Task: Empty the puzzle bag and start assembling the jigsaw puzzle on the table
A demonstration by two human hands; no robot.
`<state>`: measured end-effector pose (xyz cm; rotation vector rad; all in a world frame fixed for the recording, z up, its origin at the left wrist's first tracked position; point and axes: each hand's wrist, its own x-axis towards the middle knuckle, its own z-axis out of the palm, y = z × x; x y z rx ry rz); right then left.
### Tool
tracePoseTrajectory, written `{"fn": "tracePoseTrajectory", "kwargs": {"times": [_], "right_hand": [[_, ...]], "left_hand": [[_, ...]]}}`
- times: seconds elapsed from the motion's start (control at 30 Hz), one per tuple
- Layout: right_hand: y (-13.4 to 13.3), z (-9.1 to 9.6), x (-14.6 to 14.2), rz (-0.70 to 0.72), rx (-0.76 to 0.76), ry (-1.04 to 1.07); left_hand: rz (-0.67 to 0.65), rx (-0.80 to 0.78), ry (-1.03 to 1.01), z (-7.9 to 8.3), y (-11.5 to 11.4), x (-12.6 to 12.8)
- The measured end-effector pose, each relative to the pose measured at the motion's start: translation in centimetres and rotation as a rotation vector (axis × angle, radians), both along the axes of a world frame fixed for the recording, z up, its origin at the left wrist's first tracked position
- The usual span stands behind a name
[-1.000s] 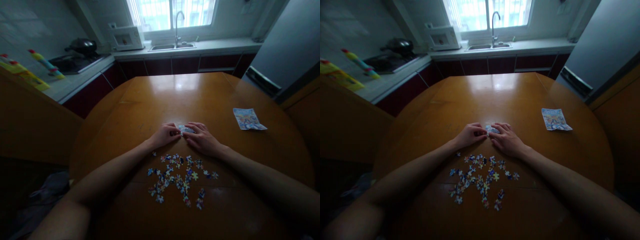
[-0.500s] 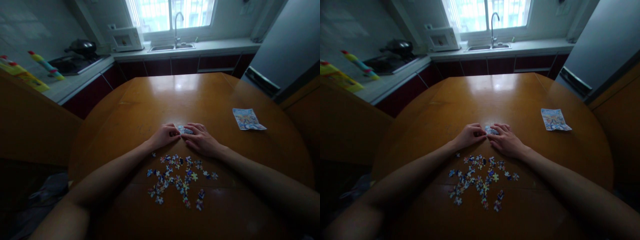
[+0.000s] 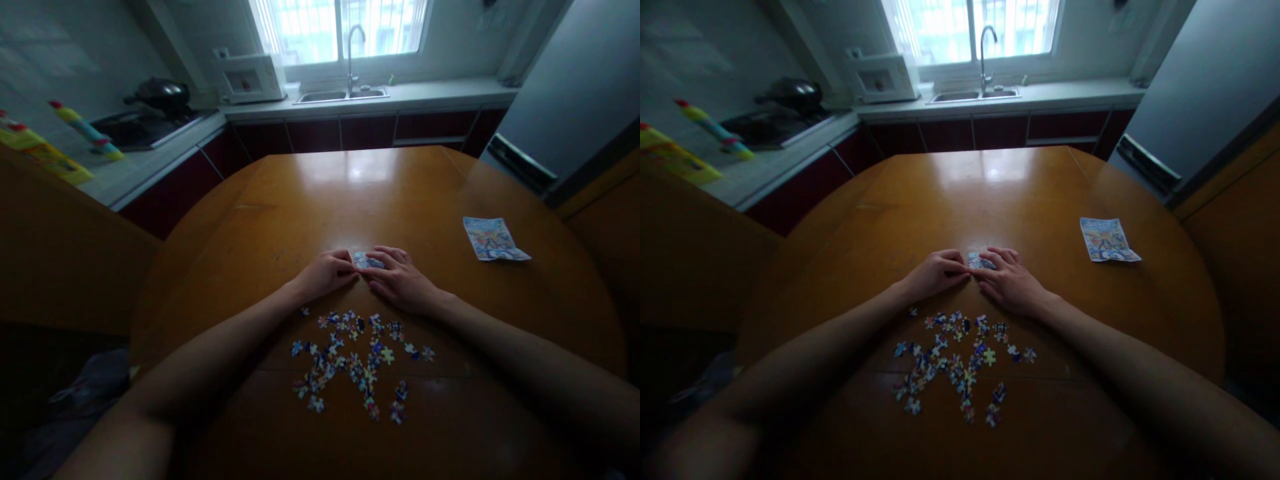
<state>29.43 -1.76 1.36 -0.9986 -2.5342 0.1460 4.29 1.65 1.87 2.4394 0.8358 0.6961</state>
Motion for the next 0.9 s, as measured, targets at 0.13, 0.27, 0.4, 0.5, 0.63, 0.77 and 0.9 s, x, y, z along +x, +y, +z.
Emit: {"fn": "tracePoseTrajectory", "kwargs": {"times": [0.13,0.27,0.4,0.5,0.63,0.77,0.9], "right_hand": [[0.0,0.0,0.0,-0.005,-0.001,0.011],[-0.1,0.1,0.0,-0.004,-0.006,0.020],[0.0,0.0,0.0,0.011,-0.013,0.072],[0.4,0.0,0.2,-0.040,-0.028,0.259],[0.9,0.8,0.9,-0.216,-0.013,0.539],[0.3,2.7,1.5,-0.182,-0.106,0.576],[-1.7,5.0,1.5,-0.054,-0.289,0.475]], "left_hand": [[-0.022,0.046,0.041,0.4,-0.2,0.1],[-0.008,0.091,0.095,0.5,-0.3,0.1],[-0.020,0.130,0.105,0.5,-0.4,0.1],[0.005,0.158,0.100,0.4,-0.4,0.2],[0.061,0.148,0.061,0.1,-0.2,0.4],[0.042,0.148,0.072,0.2,0.0,0.1],[0.001,0.153,0.133,0.3,-0.2,-0.2]]}}
